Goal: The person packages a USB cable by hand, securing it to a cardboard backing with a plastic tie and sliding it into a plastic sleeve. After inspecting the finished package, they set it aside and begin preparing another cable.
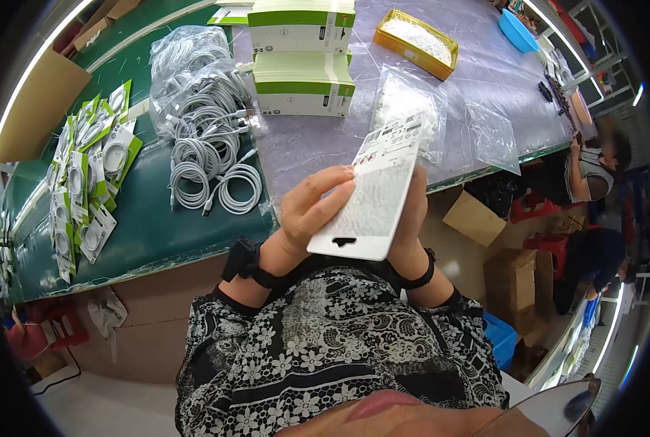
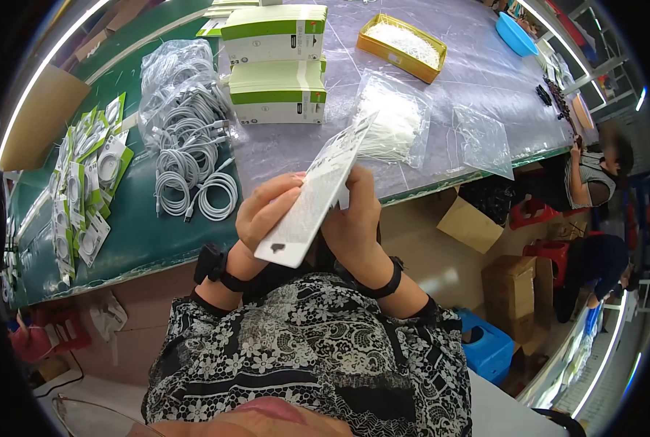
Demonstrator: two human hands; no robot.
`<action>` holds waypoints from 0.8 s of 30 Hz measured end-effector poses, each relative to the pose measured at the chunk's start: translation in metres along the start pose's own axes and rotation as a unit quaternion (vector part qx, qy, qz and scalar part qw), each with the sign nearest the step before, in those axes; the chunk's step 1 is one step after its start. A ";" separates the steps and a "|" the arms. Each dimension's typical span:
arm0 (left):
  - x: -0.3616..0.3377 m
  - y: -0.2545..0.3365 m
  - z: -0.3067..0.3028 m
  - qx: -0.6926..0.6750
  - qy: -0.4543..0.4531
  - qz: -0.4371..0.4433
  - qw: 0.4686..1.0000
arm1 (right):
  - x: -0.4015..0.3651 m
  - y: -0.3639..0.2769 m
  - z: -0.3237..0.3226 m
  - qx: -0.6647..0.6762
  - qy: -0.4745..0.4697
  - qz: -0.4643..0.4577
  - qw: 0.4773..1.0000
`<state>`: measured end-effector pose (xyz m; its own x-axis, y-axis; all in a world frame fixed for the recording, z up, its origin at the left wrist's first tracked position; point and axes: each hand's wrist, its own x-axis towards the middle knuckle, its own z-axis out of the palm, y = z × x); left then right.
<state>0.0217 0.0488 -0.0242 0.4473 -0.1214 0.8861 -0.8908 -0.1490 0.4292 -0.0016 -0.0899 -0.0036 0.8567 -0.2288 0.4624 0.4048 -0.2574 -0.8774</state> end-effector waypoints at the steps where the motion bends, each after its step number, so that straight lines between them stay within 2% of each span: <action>1: -0.006 -0.001 0.003 -0.035 0.025 -0.066 0.997 | 0.004 0.003 0.002 -0.069 -0.003 -0.074 0.995; 2: -0.011 -0.002 0.007 -0.070 0.048 -0.132 0.988 | 0.006 0.005 0.003 -0.136 -0.005 -0.148 0.980; 3: -0.013 -0.002 0.009 -0.105 0.072 -0.196 0.972 | 0.009 0.002 0.001 -0.137 -0.005 -0.148 0.979; 4: -0.013 -0.001 0.010 -0.105 0.071 -0.196 0.972 | 0.015 -0.005 -0.001 -0.174 -0.045 -0.192 0.965; 5: -0.012 -0.001 0.011 -0.207 0.116 -0.282 0.930 | 0.020 -0.012 -0.004 -0.209 -0.085 -0.235 0.945; 6: -0.012 0.000 0.011 -0.303 0.158 -0.361 0.868 | 0.023 -0.014 -0.008 -0.242 -0.124 -0.277 0.922; 7: -0.011 0.000 0.009 -0.392 0.198 -0.432 0.788 | 0.023 -0.011 -0.017 -0.240 -0.124 -0.278 0.922; 9: -0.008 0.002 0.001 -0.417 0.198 -0.428 0.777 | 0.022 0.002 -0.035 -0.046 -0.002 -0.176 0.983; 10: -0.007 0.004 -0.003 -0.445 0.196 -0.426 0.763 | 0.027 0.011 -0.036 -0.044 0.000 -0.177 0.983; 12: -0.005 0.009 -0.003 -0.476 0.190 -0.425 0.746 | 0.038 0.030 -0.038 0.024 0.000 0.058 0.998; 14: -0.003 0.014 0.003 -0.468 0.165 -0.456 0.739 | 0.024 0.034 -0.023 -0.116 -0.095 -0.074 0.986; 18: -0.001 0.022 0.004 -0.445 0.154 -0.477 0.742 | 0.019 0.050 -0.004 -0.018 -0.155 -0.038 0.987; 20: 0.000 0.021 0.003 -0.432 0.157 -0.476 0.750 | 0.019 0.061 -0.003 -0.038 -0.176 -0.105 0.978; 21: -0.002 0.020 0.003 -0.444 0.165 -0.487 0.734 | 0.017 0.065 -0.001 -0.049 -0.187 -0.138 0.972; 23: -0.002 0.017 0.005 -0.470 0.176 -0.507 0.701 | 0.013 0.069 0.006 -0.029 -0.177 -0.122 0.976; 24: -0.001 0.016 0.005 -0.469 0.175 -0.507 0.702 | 0.011 0.070 0.009 -0.012 -0.167 -0.106 0.980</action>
<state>0.0076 0.0417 -0.0191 0.9884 -0.1466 -0.0386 0.1362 0.7469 0.6509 0.0396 -0.1016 -0.0610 0.8129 0.1504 0.5627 0.5804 -0.2896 -0.7611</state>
